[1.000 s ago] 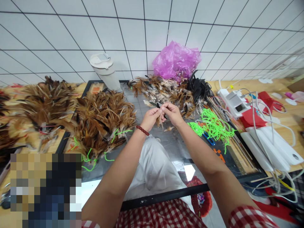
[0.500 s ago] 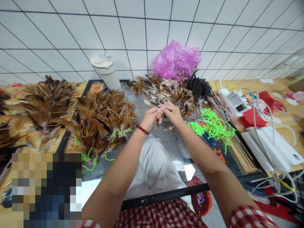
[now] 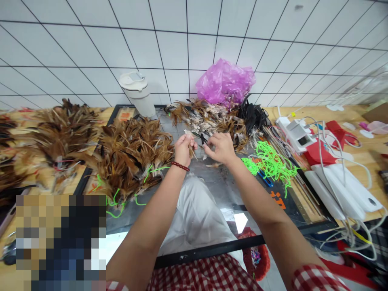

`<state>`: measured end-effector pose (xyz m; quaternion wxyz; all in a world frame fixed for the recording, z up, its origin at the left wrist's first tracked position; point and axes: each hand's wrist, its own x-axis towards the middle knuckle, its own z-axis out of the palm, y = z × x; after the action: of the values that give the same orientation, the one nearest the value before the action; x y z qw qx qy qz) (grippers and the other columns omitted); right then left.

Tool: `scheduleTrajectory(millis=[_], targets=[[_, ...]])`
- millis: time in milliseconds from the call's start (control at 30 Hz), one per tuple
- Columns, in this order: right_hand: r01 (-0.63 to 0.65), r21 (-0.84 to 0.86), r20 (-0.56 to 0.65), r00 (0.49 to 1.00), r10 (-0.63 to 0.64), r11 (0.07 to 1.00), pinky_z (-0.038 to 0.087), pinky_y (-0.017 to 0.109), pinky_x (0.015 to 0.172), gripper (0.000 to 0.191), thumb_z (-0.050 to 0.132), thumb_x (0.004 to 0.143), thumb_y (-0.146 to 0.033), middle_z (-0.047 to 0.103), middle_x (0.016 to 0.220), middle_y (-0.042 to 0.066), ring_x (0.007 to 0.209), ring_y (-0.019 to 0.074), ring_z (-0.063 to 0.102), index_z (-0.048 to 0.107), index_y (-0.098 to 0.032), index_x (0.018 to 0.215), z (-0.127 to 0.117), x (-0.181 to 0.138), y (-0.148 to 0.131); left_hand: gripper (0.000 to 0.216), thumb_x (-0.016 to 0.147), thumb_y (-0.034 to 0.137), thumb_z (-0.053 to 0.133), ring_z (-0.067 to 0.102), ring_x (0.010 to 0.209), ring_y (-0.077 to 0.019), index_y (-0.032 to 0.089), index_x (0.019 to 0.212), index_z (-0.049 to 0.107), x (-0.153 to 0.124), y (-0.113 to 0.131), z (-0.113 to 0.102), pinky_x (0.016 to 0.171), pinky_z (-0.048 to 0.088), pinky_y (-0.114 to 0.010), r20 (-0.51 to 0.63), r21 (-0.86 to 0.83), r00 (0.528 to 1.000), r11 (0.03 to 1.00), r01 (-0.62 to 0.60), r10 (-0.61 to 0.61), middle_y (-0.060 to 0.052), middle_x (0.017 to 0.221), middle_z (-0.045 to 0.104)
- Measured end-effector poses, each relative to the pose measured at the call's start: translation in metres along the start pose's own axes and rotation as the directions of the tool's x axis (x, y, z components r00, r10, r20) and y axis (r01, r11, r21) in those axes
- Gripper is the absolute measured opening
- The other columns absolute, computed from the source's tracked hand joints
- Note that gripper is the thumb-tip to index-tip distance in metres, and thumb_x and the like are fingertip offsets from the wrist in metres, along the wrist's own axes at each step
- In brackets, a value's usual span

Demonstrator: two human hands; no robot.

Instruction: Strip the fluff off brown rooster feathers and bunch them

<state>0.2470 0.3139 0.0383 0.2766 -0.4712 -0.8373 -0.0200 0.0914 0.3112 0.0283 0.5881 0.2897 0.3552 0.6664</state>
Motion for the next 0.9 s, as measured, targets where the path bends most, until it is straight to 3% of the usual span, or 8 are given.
scheduleTrajectory(millis=[133,267,433,533,600,800,900], targets=[[-0.024,-0.055,0.068,0.997,0.028,0.998,0.03,0.035,0.078,0.016,0.057,0.077,-0.032,0.062,0.081,0.008,0.086,0.0227,0.052,0.063,-0.017,0.076,0.01,-0.003,-0.001,0.028,0.076,0.037,0.067,0.048,0.044,-0.0064,0.016,0.064,0.053,0.001,-0.002,0.001,0.045,0.04,-0.019,-0.05,0.003,0.998,0.999,-0.032,0.033,0.006,0.048,0.042],[-0.165,0.232,-0.024,0.984,0.175,0.959,0.035,0.03,0.073,0.014,0.051,0.082,-0.023,0.063,0.078,0.004,0.076,0.0175,0.054,0.064,-0.018,0.08,0.021,-0.003,0.005,0.026,0.075,0.038,0.068,0.05,0.045,-0.0062,0.015,0.069,0.056,0.002,-0.004,0.002,0.046,0.041,-0.019,-0.092,0.016,0.995,0.999,-0.03,0.032,0.007,0.048,0.045],[-0.22,0.655,-0.078,0.932,0.354,0.723,0.04,0.026,0.064,0.015,0.057,0.08,-0.031,0.06,0.071,0.0,0.064,0.0126,0.05,0.062,-0.018,0.074,0.027,0.002,0.007,0.026,0.073,0.038,0.069,0.052,0.046,-0.0067,0.015,0.07,0.058,0.003,-0.006,0.004,0.048,0.042,-0.019,-0.09,0.06,0.996,0.998,-0.019,0.024,0.006,0.049,0.048],[-0.269,0.797,-0.001,0.894,0.448,0.54,0.038,0.023,0.057,0.022,0.061,0.078,-0.039,0.054,0.063,-0.003,0.057,0.0099,0.045,0.061,-0.017,0.075,0.029,0.004,0.003,0.026,0.072,0.038,0.071,0.056,0.05,-0.0078,0.014,0.071,0.06,0.004,-0.008,0.005,0.052,0.045,-0.02,-0.098,0.066,0.995,0.997,-0.025,0.032,0.004,0.052,0.052],[-0.279,0.83,0.031,0.888,0.458,0.483,0.036,0.022,0.053,0.027,0.065,0.075,-0.043,0.051,0.059,-0.004,0.054,0.0086,0.041,0.059,-0.017,0.073,0.029,0.005,-0.001,0.025,0.071,0.037,0.072,0.057,0.051,-0.0078,0.014,0.071,0.061,0.004,-0.009,0.005,0.054,0.046,-0.021,-0.105,0.066,0.994,0.998,-0.018,0.025,0.003,0.054,0.055],[-0.236,0.81,-0.026,0.9,0.435,0.536,0.036,0.022,0.053,0.027,0.064,0.077,-0.043,0.052,0.061,-0.003,0.054,0.0081,0.042,0.058,-0.017,0.072,0.03,0.003,-0.005,0.023,0.067,0.035,0.074,0.059,0.057,-0.0093,0.014,0.071,0.065,0.003,-0.012,0.003,0.058,0.046,-0.022,-0.057,0.102,0.998,0.995,0.021,-0.015,0.0,0.063,0.063],[-0.218,0.792,-0.061,0.901,0.43,0.57,0.038,0.023,0.056,0.026,0.064,0.078,-0.042,0.055,0.062,-0.003,0.056,0.0087,0.045,0.06,-0.017,0.073,0.027,0.002,-0.007,0.021,0.068,0.034,0.073,0.059,0.061,-0.009,0.014,0.073,0.067,0.005,-0.013,0.001,0.063,0.047,-0.022,-0.078,0.113,0.996,0.993,-0.022,0.031,-0.001,0.069,0.067]])
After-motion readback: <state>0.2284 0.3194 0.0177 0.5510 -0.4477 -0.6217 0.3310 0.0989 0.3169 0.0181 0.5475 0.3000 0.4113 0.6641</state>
